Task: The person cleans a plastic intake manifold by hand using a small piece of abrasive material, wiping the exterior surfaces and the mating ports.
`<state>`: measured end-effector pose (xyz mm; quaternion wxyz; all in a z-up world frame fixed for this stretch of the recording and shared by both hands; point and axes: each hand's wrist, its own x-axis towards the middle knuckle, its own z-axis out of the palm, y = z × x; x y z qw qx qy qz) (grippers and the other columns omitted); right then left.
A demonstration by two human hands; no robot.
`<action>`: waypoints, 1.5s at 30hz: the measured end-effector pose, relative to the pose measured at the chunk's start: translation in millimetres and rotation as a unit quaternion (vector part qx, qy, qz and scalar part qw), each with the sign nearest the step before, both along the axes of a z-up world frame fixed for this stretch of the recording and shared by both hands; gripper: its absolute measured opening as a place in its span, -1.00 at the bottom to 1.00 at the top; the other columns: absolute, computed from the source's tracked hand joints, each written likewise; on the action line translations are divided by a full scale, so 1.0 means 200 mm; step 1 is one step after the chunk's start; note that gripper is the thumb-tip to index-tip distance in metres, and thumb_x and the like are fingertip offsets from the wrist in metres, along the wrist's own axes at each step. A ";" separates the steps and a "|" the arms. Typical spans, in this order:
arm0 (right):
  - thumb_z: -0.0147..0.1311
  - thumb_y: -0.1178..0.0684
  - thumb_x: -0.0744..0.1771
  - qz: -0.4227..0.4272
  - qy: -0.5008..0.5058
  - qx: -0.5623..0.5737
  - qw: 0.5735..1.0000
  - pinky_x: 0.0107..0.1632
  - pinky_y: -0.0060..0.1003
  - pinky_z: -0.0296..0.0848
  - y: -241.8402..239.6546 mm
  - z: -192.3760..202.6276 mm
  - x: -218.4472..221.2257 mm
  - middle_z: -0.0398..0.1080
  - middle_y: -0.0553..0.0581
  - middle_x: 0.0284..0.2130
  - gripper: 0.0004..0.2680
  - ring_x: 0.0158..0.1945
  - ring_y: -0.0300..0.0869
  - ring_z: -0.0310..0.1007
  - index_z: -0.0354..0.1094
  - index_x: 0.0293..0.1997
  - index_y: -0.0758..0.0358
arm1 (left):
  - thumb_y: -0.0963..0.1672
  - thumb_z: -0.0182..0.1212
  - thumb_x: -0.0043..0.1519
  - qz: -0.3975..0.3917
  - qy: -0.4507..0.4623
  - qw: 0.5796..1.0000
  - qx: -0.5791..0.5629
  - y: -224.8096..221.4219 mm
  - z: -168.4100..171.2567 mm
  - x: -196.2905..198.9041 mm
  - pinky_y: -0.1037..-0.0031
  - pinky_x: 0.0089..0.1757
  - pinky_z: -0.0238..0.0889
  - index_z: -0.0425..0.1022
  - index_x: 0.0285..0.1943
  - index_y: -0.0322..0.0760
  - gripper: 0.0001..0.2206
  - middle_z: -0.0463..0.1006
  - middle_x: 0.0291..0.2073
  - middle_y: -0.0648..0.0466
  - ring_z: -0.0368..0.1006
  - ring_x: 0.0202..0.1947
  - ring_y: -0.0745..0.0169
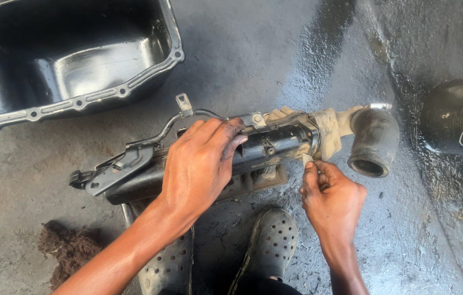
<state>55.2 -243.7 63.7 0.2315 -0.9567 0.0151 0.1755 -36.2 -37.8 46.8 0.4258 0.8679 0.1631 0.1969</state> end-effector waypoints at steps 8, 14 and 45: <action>0.12 0.07 0.38 0.166 -0.151 -0.086 0.971 -0.61 -0.33 0.31 -0.05 -0.05 0.01 0.45 0.14 -0.70 -0.83 -0.71 -0.24 0.40 0.56 -0.10 0.38 | -0.23 0.33 0.21 0.004 -0.002 1.000 -0.005 0.00 0.01 0.01 0.26 -0.27 0.37 0.59 0.00 -0.41 -0.80 0.58 -0.29 -0.04 0.46 -0.34 0.03; 0.08 0.13 0.41 0.222 -0.198 -0.099 0.950 -0.73 -0.25 0.20 -0.04 -0.10 -0.01 0.37 0.12 -0.78 -0.85 -0.80 -0.22 0.30 0.55 -0.12 0.43 | -0.23 0.34 0.19 0.002 0.003 1.000 0.002 0.00 0.01 0.00 0.24 -0.26 0.37 0.59 0.00 -0.42 -0.79 0.56 -0.32 -0.06 0.46 -0.32 -0.01; 0.07 0.14 0.41 0.262 -0.168 -0.109 0.944 -0.69 -0.30 0.31 -0.06 -0.05 0.01 0.41 0.14 -0.73 -0.85 -0.75 -0.23 0.36 0.54 -0.05 0.40 | -0.21 0.34 0.22 0.007 0.002 1.000 0.003 0.01 0.00 0.01 0.29 -0.24 0.41 0.60 0.00 -0.39 -0.80 0.60 -0.28 -0.04 0.51 -0.29 0.02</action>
